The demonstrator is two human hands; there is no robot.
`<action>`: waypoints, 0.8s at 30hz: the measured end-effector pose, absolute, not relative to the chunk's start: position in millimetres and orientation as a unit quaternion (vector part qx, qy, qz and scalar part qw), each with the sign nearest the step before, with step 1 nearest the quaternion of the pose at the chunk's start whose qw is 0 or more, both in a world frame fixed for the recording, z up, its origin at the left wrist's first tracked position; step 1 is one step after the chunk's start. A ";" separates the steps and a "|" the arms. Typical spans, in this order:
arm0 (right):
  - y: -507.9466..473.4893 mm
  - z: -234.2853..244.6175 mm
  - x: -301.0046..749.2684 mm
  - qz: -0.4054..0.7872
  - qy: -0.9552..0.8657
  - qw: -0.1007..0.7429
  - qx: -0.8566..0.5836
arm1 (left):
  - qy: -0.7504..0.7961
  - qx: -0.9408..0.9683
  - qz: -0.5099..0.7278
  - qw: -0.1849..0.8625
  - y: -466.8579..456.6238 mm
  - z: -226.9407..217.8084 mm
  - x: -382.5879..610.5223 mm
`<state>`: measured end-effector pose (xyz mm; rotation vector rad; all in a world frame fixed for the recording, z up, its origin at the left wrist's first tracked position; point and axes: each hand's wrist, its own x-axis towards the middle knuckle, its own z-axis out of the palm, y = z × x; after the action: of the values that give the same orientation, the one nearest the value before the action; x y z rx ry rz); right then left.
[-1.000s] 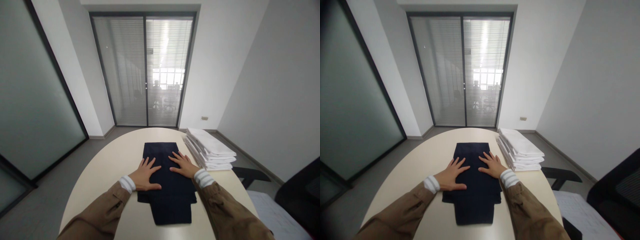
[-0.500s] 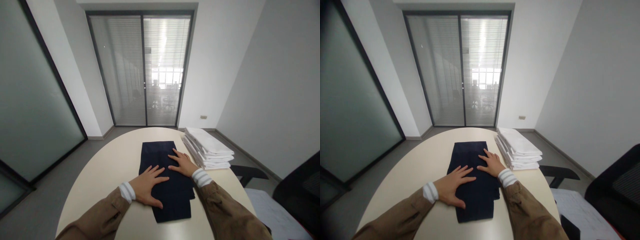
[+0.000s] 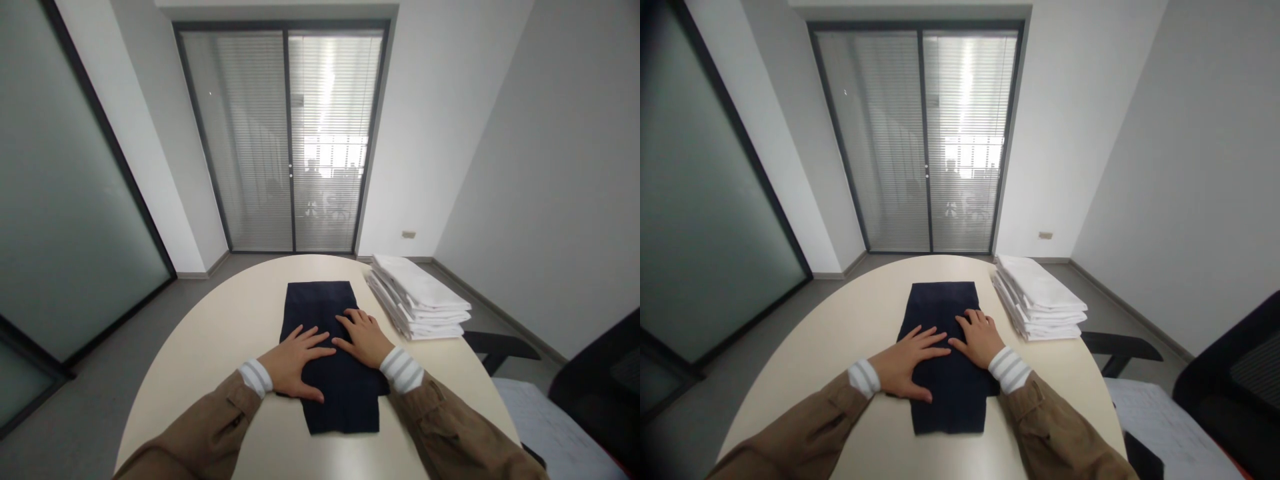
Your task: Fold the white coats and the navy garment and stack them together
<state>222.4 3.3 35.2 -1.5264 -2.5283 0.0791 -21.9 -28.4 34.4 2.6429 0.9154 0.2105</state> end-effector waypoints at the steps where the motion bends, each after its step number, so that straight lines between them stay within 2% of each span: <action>1: 3.7 32.5 221.2 0.035 -0.848 0.090 -0.521 | 0.326 0.928 0.077 0.161 -26.5 33.3 -22.1; 5: 15.6 15.5 220.5 0.072 -0.836 0.098 -0.535 | 0.383 0.909 0.109 0.124 -22.0 29.1 -23.5; 9: 32.3 2.1 223.2 0.085 -0.829 0.149 -0.533 | 0.442 0.879 0.155 0.091 -21.9 25.0 -28.9; 15: 32.0 6.8 237.6 0.032 -0.751 0.209 -0.625 | 0.630 0.748 0.210 0.019 -17.4 26.7 -42.1; 20: 30.9 16.7 254.6 0.084 -0.722 0.216 -0.652 | 0.685 0.700 0.185 0.080 -17.9 27.8 -45.6; 24: 30.4 17.6 260.7 0.172 -0.705 0.227 -0.650 | 0.673 0.690 0.229 0.136 -21.9 26.7 -45.4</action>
<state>260.7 30.4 17.6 -1.7909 -1.9411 0.4730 -45.4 -21.9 26.7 1.9963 1.9491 0.6633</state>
